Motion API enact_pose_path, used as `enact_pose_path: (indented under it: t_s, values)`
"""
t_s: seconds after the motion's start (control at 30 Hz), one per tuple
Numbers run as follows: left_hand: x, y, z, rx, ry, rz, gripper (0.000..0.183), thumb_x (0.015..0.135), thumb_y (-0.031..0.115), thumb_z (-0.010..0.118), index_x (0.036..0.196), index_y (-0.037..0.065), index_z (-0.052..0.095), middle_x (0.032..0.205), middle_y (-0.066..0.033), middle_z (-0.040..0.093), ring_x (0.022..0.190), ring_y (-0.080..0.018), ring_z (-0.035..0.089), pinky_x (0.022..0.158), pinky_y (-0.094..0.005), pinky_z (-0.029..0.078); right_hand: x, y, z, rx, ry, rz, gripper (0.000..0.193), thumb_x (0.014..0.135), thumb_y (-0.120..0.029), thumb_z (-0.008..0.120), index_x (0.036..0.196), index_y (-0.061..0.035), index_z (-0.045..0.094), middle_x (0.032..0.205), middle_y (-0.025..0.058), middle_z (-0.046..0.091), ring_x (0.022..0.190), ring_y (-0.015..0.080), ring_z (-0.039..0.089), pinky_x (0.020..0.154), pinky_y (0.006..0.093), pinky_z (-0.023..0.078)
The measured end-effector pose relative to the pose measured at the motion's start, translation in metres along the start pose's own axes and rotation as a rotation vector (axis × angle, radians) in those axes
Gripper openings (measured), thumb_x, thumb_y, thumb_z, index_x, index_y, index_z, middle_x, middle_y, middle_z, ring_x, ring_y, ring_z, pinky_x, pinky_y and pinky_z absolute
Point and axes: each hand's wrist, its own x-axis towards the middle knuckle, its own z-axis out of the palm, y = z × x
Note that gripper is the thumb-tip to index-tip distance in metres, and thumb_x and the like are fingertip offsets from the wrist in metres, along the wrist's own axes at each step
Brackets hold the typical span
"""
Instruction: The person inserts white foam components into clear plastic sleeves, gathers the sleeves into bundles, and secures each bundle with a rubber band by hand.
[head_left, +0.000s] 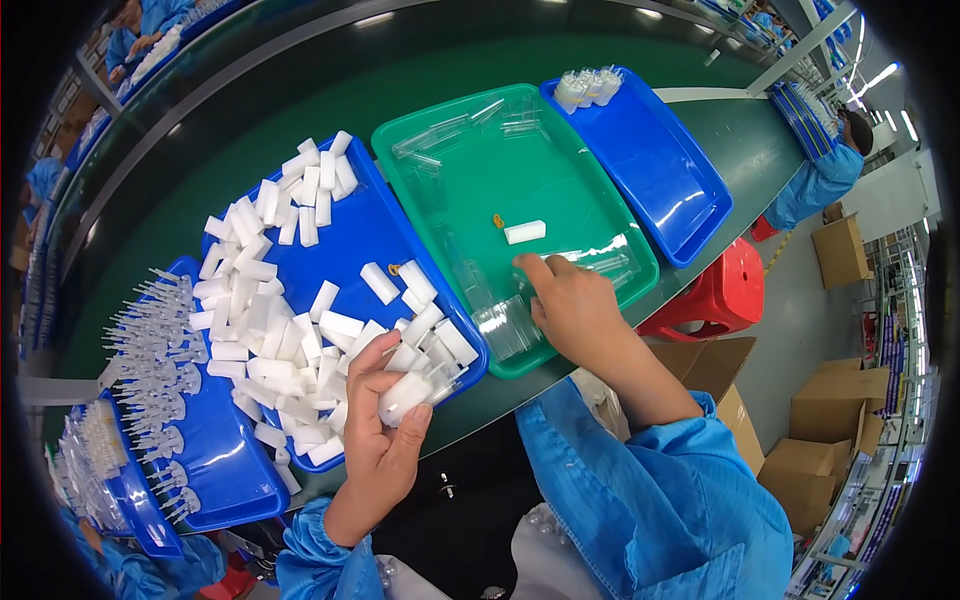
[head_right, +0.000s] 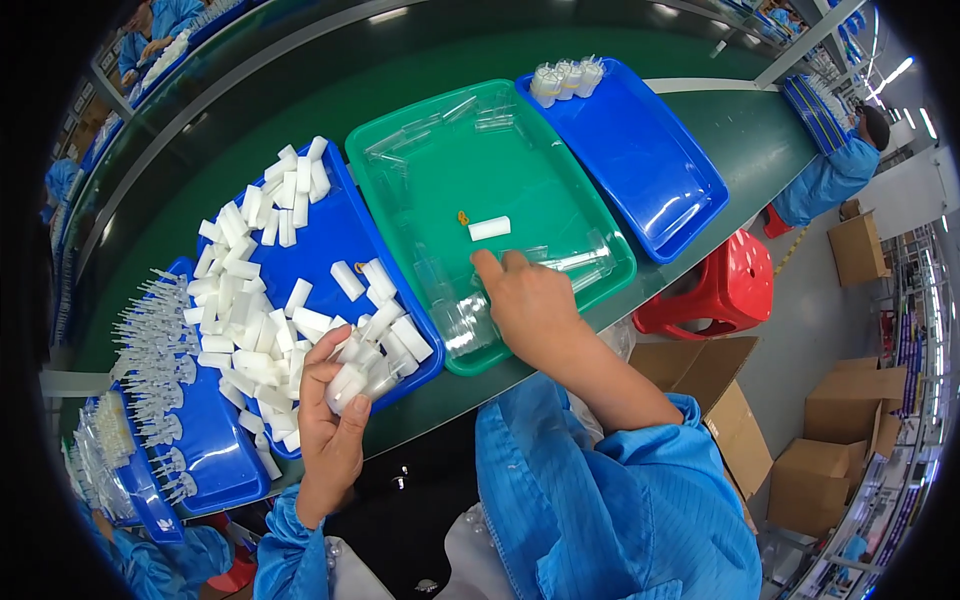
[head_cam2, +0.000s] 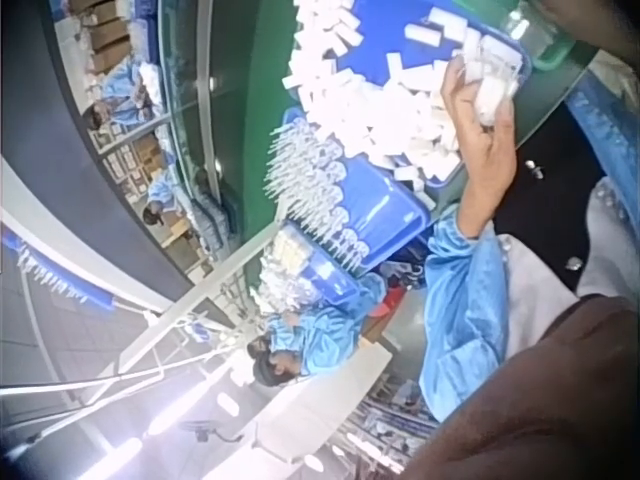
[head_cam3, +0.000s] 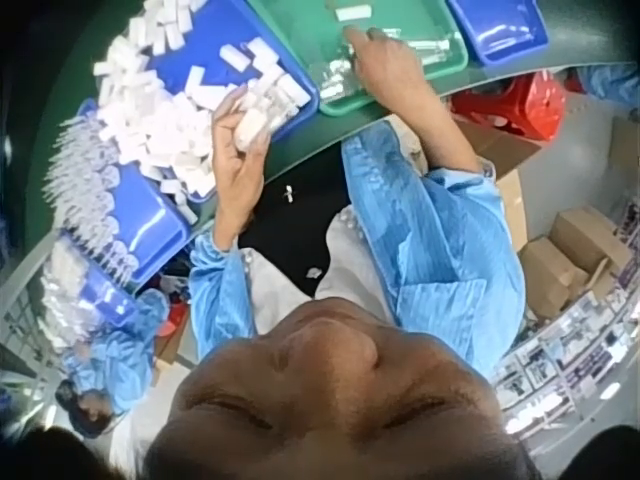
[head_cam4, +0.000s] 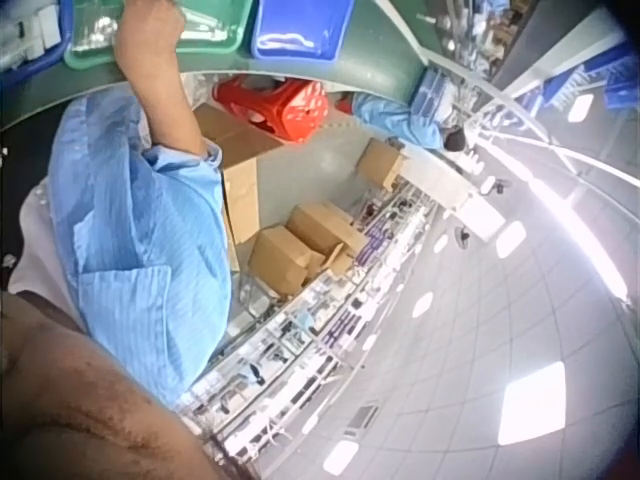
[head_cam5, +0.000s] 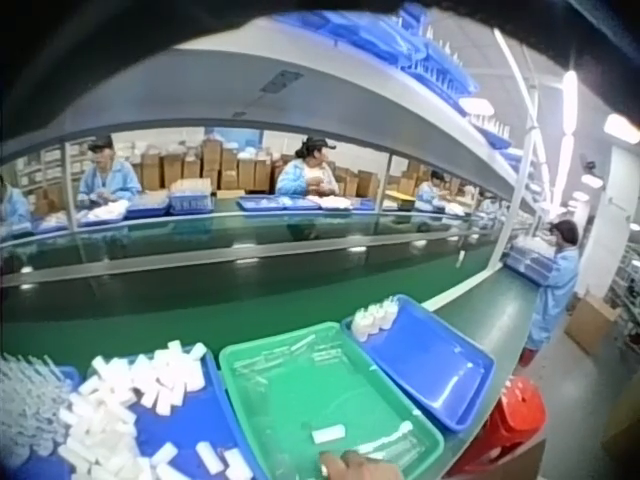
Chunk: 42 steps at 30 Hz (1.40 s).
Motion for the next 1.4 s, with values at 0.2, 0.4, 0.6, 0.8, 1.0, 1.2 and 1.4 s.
enact_pose_path:
  t_s: [0.2,0.4,0.6,0.8,1.0,1.2,1.4]
  values:
    - [-0.001,-0.001,-0.001,0.04,0.063,0.013,0.021,0.085,0.011,0.059,0.102,0.001,0.05,0.132,-0.0187,0.034,0.121,-0.0297,0.037,0.1,-0.0381,0.029,0.022,0.005,0.005,0.048,0.011,0.028,0.046,0.066,-0.003,0.063,0.11,-0.0087,0.051,0.09,0.0147,0.057,0.065,0.028,0.06,0.057,0.0371,0.05]
    - [-0.002,-0.001,-0.004,0.073,0.063,0.007,0.022,0.084,0.01,0.06,0.102,0.0,0.052,0.132,-0.0181,0.034,0.123,-0.0306,0.036,0.101,-0.0394,0.028,0.027,-0.004,-0.004,0.519,0.136,-0.001,0.029,0.068,-0.001,0.067,0.096,-0.0057,0.061,0.091,0.0108,0.058,0.059,0.0204,0.057,0.055,0.0346,0.048]
    - [0.0,-0.002,-0.003,0.079,0.082,0.02,0.022,0.084,0.009,0.06,0.102,0.0,0.051,0.132,-0.018,0.034,0.122,-0.0299,0.036,0.101,-0.0387,0.028,0.023,-0.024,-0.014,0.877,0.052,0.006,0.026,0.069,-0.005,0.075,0.089,-0.0042,0.059,0.068,0.0042,0.057,0.051,0.0074,0.049,0.048,0.0227,0.039]
    - [0.0,-0.004,-0.004,0.106,0.091,0.01,0.022,0.084,0.009,0.059,0.103,0.0,0.051,0.132,-0.0192,0.034,0.121,-0.03,0.037,0.1,-0.0393,0.03,0.017,-0.035,-0.015,1.205,-0.055,0.014,0.032,0.081,-0.002,0.065,0.107,-0.002,0.047,0.079,0.0008,0.055,0.057,0.0001,0.045,0.049,0.0161,0.034]
    - [-0.001,-0.006,-0.004,0.138,0.112,0.011,0.023,0.084,0.01,0.06,0.103,0.001,0.053,0.132,-0.0202,0.035,0.12,-0.0313,0.039,0.099,-0.0405,0.03,0.015,-0.062,-0.025,1.509,-0.01,-0.018,0.034,0.088,-0.003,0.055,0.12,-0.0021,0.041,0.086,0.0012,0.05,0.064,0.0026,0.045,0.054,0.017,0.036]
    - [0.0,-0.004,-0.005,0.192,0.106,0.059,0.023,0.083,0.011,0.061,0.103,0.002,0.053,0.132,-0.0205,0.034,0.119,-0.0328,0.039,0.099,-0.0428,0.029,0.014,-0.072,-0.026,1.623,-0.085,-0.042,0.035,0.088,-0.004,0.055,0.121,-0.0022,0.042,0.09,0.0031,0.053,0.078,0.0064,0.05,0.068,0.0215,0.043]
    - [-0.001,-0.005,-0.005,0.204,0.117,0.093,0.023,0.082,0.011,0.061,0.102,0.002,0.054,0.133,-0.0209,0.034,0.118,-0.0333,0.039,0.1,-0.0433,0.029,0.008,-0.074,-0.022,1.507,-0.034,-0.03,0.032,0.087,-0.007,0.058,0.117,-0.0015,0.048,0.095,0.0056,0.057,0.087,0.0097,0.054,0.077,0.0244,0.044]
